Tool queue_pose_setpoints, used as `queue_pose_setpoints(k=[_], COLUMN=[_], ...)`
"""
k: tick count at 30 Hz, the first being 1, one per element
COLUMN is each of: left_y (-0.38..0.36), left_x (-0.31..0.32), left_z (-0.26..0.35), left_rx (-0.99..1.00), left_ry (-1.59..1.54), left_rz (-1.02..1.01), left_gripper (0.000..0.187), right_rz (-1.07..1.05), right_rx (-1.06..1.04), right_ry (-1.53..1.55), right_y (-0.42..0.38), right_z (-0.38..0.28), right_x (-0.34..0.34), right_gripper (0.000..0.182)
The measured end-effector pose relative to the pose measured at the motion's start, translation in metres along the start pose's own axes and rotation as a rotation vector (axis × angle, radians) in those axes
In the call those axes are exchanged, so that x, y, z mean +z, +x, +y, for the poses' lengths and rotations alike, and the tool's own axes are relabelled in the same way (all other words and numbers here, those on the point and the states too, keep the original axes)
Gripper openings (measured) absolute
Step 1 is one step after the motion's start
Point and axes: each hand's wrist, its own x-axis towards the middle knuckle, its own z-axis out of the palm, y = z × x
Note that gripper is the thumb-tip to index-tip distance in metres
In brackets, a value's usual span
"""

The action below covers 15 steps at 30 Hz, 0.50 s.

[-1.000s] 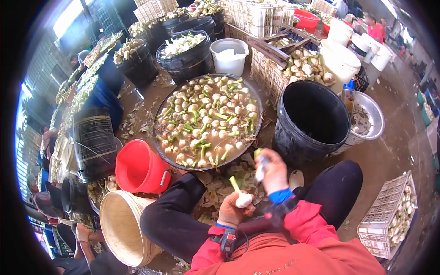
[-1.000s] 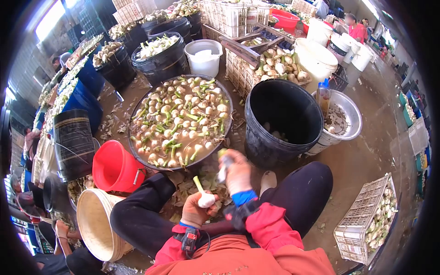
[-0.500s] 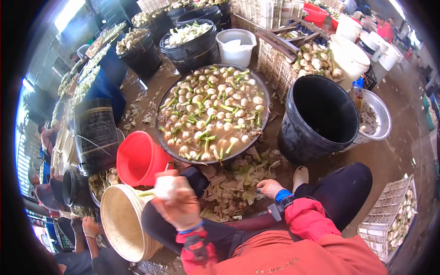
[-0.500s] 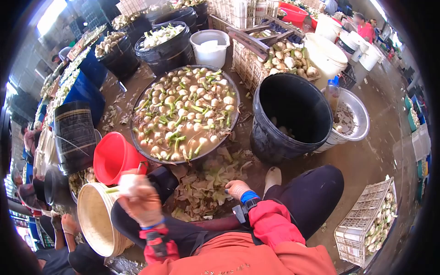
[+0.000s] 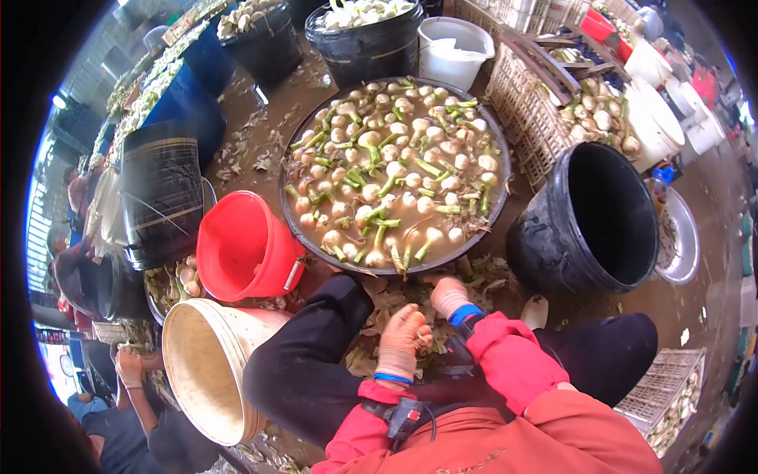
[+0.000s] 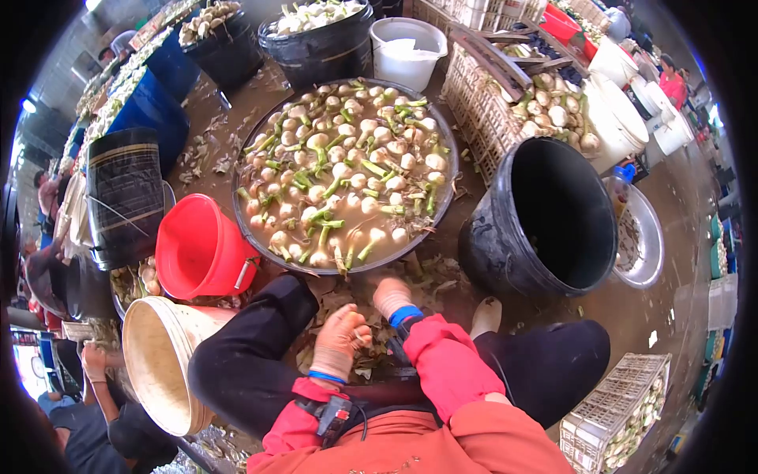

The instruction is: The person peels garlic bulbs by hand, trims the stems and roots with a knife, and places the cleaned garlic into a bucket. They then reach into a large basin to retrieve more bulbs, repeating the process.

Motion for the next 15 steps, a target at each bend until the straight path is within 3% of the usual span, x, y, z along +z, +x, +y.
queue_pose_setpoints(k=[2,5,9,15], left_y=[0.004,0.006,0.01,0.004], left_x=[0.008,0.018,0.013,0.022], left_z=[-0.006,-0.012,-0.01,-0.006], left_rx=[-0.061,-0.128,-0.082,-0.105], left_ry=[0.101,0.223,0.132,0.19], left_rz=[0.017,-0.079,0.033,0.015], left_gripper=[0.035,0.034,0.034,0.034], right_rz=[0.0,0.479,0.216,0.131], right_rx=[-0.135,-0.392,-0.391,-0.347], right_ry=[-0.095,-0.222,-0.23,-0.165], right_y=[0.011,0.026,0.042,0.041], right_z=[-0.006,-0.012,-0.012,0.009], right_x=[0.003,0.032,0.045,0.035], right_gripper=[0.055,0.041,0.042,0.043])
